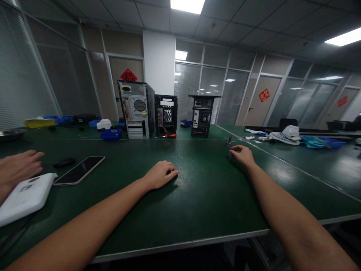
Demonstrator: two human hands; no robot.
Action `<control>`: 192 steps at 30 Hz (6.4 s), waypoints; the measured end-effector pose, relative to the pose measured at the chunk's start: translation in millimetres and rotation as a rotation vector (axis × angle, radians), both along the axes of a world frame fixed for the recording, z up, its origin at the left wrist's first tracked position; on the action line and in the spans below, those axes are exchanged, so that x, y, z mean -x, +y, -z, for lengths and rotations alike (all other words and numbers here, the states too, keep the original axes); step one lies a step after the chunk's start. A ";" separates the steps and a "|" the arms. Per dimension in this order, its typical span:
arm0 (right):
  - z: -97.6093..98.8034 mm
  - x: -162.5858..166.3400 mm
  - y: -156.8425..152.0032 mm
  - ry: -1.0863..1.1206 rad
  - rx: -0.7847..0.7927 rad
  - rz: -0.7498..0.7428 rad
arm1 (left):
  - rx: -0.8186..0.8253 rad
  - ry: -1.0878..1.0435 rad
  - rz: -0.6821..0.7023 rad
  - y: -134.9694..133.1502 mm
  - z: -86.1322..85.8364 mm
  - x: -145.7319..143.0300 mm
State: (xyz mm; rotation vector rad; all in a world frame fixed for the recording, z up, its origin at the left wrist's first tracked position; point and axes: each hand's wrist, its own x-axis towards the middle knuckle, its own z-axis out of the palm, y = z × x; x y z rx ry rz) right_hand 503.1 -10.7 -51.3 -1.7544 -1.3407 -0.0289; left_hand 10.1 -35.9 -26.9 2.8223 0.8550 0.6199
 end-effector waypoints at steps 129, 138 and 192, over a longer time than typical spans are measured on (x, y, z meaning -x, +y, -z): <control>-39.3 278.3 -68.8 -0.817 -0.085 -0.847 | 0.061 -0.109 0.075 -6.4 -2.2 -4.6; -37.1 280.9 -66.4 -0.891 -0.077 -0.839 | 0.011 -0.113 0.075 -7.0 -3.9 -5.1; -21.2 20.6 -5.0 -0.319 0.185 -0.022 | 0.078 -0.102 -0.030 0.3 0.1 0.0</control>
